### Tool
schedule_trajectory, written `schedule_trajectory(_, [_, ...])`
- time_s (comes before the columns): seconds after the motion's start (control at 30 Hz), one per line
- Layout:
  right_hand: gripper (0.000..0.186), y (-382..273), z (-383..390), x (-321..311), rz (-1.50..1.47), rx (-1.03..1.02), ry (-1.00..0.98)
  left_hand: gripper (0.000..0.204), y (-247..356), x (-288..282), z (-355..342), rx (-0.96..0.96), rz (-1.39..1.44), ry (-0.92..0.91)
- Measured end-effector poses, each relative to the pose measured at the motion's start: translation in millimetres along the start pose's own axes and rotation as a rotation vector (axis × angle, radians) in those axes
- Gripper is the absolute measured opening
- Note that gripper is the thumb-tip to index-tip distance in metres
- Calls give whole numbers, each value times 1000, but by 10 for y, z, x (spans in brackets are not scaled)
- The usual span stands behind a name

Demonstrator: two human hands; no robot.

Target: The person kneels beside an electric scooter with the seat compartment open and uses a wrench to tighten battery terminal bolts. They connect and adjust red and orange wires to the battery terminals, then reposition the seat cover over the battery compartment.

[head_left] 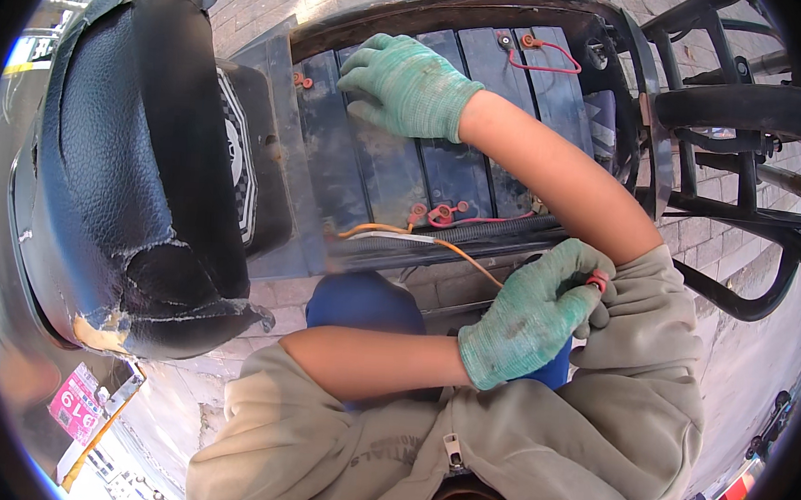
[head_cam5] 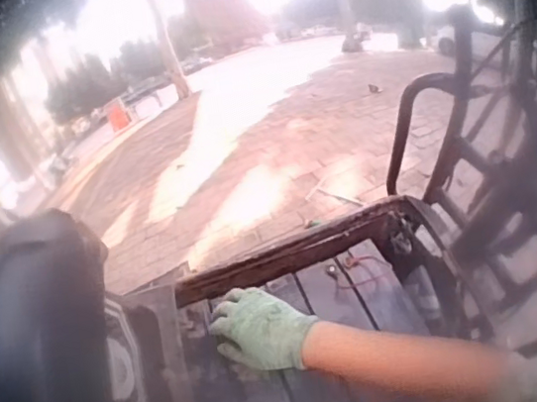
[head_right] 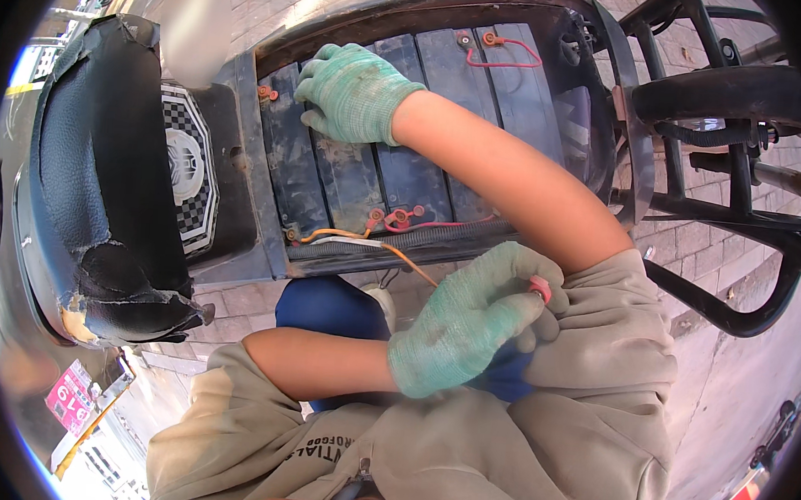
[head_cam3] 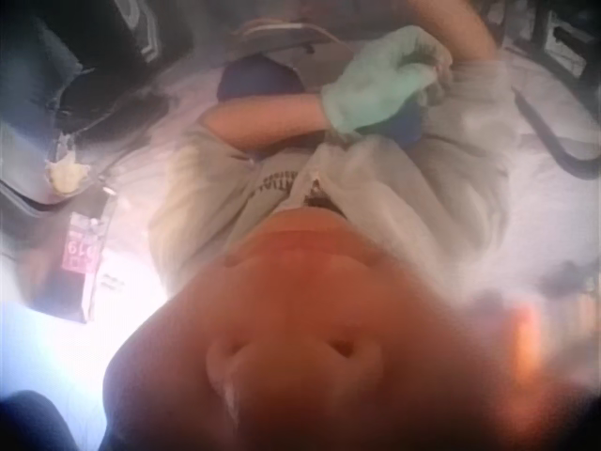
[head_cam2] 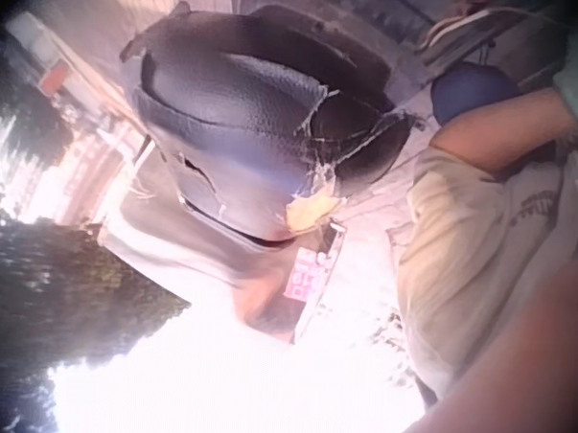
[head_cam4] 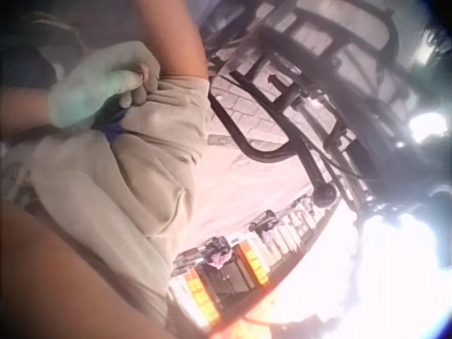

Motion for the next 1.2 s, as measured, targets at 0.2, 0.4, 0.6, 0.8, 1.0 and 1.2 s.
schedule_trajectory(0.2, [65, 118, -450, 321, -62, 184, -122, 23, 114, -104, 59, -1, 181, 161])
schedule_trajectory(0.4, [77, 228, -504, 416, -43, 229, -90, 27, 140, -150, 68, -185, 240, 176])
schedule_trajectory(0.6, [67, 319, -638, 529, -44, 279, -135, 34, 7, -279, 69, -333, 380, 131])
schedule_trajectory(0.8, [76, 265, -742, 571, 17, 236, -168, 33, -78, -269, 54, -292, 402, 130])
schedule_trajectory(1.0, [58, 221, -772, 590, 30, 195, -175, 31, -53, -287, 34, -226, 361, 209])
schedule_trajectory(1.2, [51, 189, -689, 516, 19, 122, -156, 29, -83, -292, 77, -255, 388, 428])
Point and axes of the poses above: each hand's wrist, its own z-axis away from the middle knuckle, its own x-axis out of the palm, y = z × x, the point moved 2 cm from there along -z, towards the middle knuckle, and after that the axes turned 15 degrees about -z, right-handed, at the moved point
